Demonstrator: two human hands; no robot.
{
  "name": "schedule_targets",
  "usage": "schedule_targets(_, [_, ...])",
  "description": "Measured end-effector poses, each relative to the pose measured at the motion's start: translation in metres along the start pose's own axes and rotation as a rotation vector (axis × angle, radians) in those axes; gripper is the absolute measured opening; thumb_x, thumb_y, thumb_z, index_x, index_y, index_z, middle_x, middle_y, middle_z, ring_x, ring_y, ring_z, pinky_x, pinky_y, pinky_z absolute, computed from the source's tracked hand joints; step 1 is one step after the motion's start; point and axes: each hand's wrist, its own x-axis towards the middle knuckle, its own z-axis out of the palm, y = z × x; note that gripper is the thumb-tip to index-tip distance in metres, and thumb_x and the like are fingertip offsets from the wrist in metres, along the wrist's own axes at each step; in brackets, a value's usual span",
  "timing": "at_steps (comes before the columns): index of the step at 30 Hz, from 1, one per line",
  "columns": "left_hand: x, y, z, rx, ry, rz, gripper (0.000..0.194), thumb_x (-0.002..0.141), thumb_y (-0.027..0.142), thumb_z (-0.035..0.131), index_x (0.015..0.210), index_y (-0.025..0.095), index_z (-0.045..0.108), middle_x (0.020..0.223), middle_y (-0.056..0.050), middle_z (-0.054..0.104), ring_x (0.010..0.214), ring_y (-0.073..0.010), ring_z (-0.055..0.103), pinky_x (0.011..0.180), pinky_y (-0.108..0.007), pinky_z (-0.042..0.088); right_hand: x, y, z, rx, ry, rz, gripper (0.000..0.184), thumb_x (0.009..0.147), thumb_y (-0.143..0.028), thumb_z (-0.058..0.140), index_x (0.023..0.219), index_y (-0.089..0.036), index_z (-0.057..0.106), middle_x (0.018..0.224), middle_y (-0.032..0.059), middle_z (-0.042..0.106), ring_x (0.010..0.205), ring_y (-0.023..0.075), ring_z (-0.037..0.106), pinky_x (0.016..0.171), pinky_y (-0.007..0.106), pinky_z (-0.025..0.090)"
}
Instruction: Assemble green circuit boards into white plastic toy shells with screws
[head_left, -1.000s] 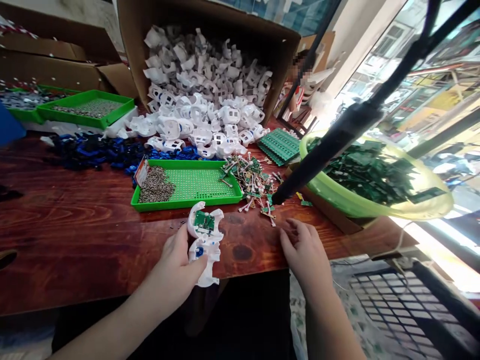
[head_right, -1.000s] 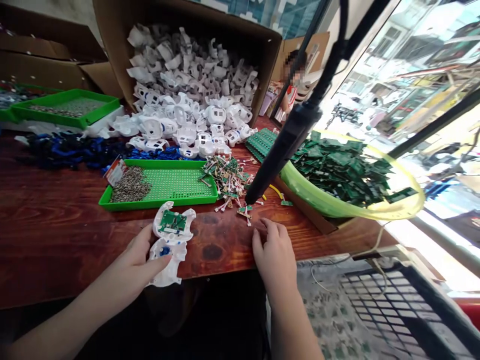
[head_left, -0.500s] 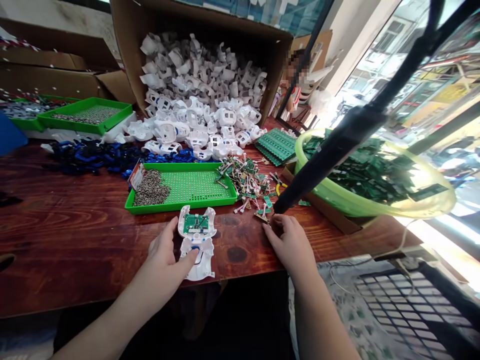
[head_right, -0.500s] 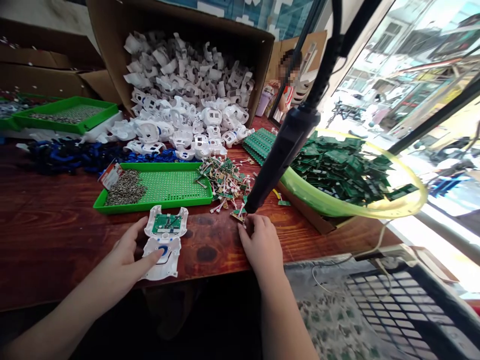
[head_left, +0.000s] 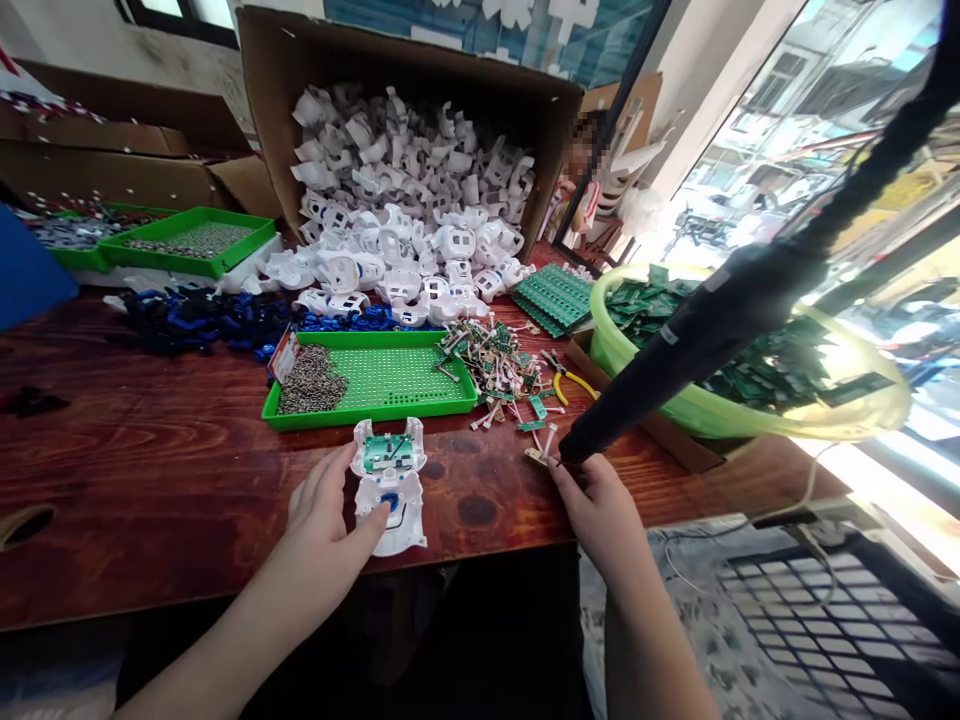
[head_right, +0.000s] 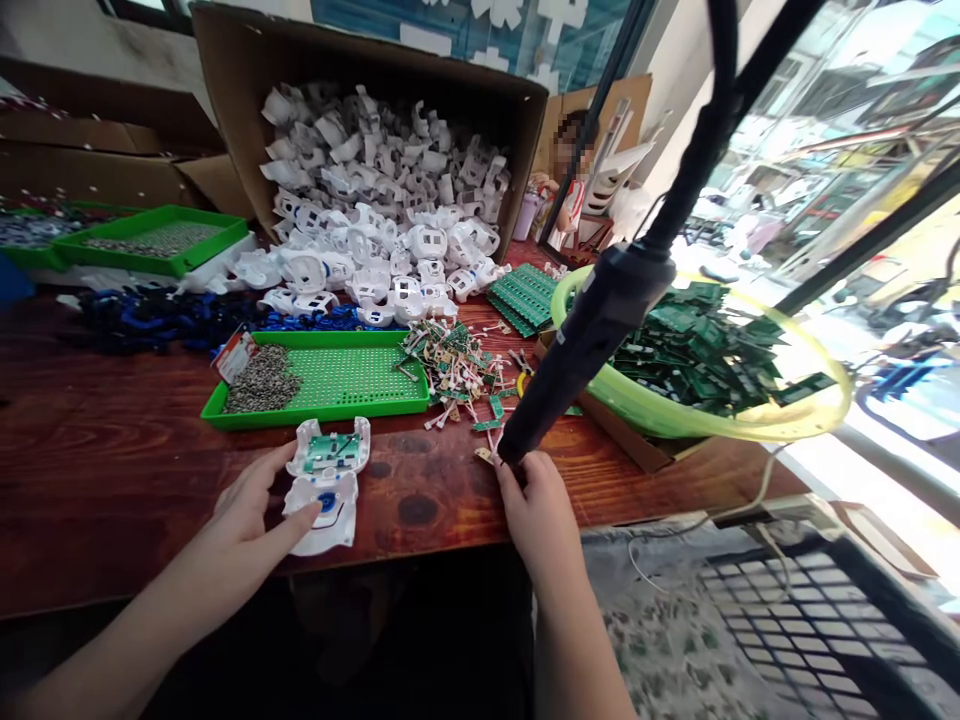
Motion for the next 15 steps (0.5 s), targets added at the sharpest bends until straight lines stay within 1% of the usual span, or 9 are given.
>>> schedule_targets(3, [-0.002,0.003,-0.003,0.047,-0.03,-0.015,0.066,0.081,0.039,0.054,0.138,0.012,0.036,0.145,-0.021,0.038,0.134,-0.04,0.031,0.106,-0.062,0.029,-0.018,0.003,-0.016,0.067,-0.031,0.078,0.032,0.082,-0.05,0.05,0.086,-0.019,0.06,0.089,0.0094,0.066,0.08,0.0227,0.061,0.074,0.035,0.049])
schedule_targets(5, [-0.01,0.007,-0.005,0.083,0.02,0.033,0.067,0.083,0.039,0.053,0.141,0.014,0.029,0.147,-0.019,0.034,0.135,-0.0369,0.03,0.108,-0.059,0.029,-0.033,-0.001,-0.028,0.105,-0.064,0.106,0.033,0.082,-0.051,0.05,0.087,-0.019,0.059,0.087,0.008,0.066,0.079,0.0207,0.061,0.071,0.031,0.05])
schedule_targets(6, [-0.016,0.01,-0.007,0.117,0.061,0.114,0.067,0.083,0.037,0.053,0.141,0.017,0.027,0.147,-0.017,0.032,0.135,-0.0351,0.03,0.109,-0.057,0.028,-0.042,-0.005,-0.033,0.129,-0.092,0.113,0.033,0.082,-0.052,0.051,0.085,-0.019,0.059,0.083,0.0067,0.065,0.077,0.0194,0.061,0.07,0.029,0.05])
schedule_targets(7, [-0.023,0.014,-0.01,0.173,0.115,0.248,0.065,0.083,0.033,0.055,0.141,0.02,0.027,0.147,-0.015,0.033,0.135,-0.0332,0.03,0.11,-0.054,0.027,-0.051,-0.011,-0.036,0.173,-0.139,0.121,0.033,0.082,-0.051,0.052,0.083,-0.02,0.059,0.08,0.0051,0.064,0.075,0.018,0.06,0.069,0.028,0.05])
schedule_targets(8, [-0.03,0.019,-0.012,0.231,0.139,0.44,0.062,0.083,0.028,0.057,0.139,0.023,0.03,0.144,-0.013,0.037,0.133,-0.0307,0.034,0.111,-0.05,0.027,-0.06,-0.018,-0.037,0.241,-0.208,0.133,0.032,0.082,-0.051,0.053,0.082,-0.02,0.058,0.078,0.0037,0.062,0.073,0.0165,0.059,0.068,0.026,0.049])
schedule_targets(9, [-0.037,0.024,-0.015,0.264,0.091,0.637,0.058,0.082,0.022,0.059,0.136,0.026,0.035,0.137,-0.01,0.045,0.128,-0.0268,0.041,0.11,-0.042,0.031,-0.068,-0.026,-0.037,0.331,-0.297,0.151,0.031,0.083,-0.05,0.054,0.08,-0.019,0.058,0.076,0.0025,0.061,0.072,0.015,0.058,0.068,0.025,0.048])
schedule_targets(11, [-0.049,0.033,-0.02,0.289,-0.105,0.908,0.046,0.081,0.014,0.06,0.125,0.025,0.048,0.119,-0.006,0.061,0.112,-0.0207,0.055,0.101,-0.03,0.041,-0.082,-0.043,-0.03,0.541,-0.491,0.194,0.028,0.084,-0.047,0.057,0.08,-0.019,0.058,0.075,0.0012,0.059,0.072,0.0129,0.055,0.069,0.023,0.047])
schedule_targets(13, [-0.055,0.038,-0.024,0.282,-0.26,1.03,0.034,0.083,0.011,0.057,0.116,0.02,0.055,0.101,-0.004,0.07,0.093,-0.0181,0.063,0.088,-0.026,0.048,-0.091,-0.06,-0.019,0.698,-0.592,0.219,0.026,0.084,-0.045,0.059,0.081,-0.019,0.059,0.076,0.0006,0.058,0.072,0.0118,0.054,0.07,0.022,0.046])
schedule_targets(15, [-0.058,0.036,-0.028,0.268,-0.303,1.035,0.033,0.085,0.008,0.053,0.116,0.016,0.054,0.095,-0.005,0.073,0.085,-0.0174,0.065,0.083,-0.028,0.05,-0.095,-0.073,-0.007,0.775,-0.585,0.217,0.024,0.084,-0.043,0.06,0.084,-0.019,0.06,0.076,0.0005,0.058,0.071,0.011,0.053,0.068,0.022,0.045])
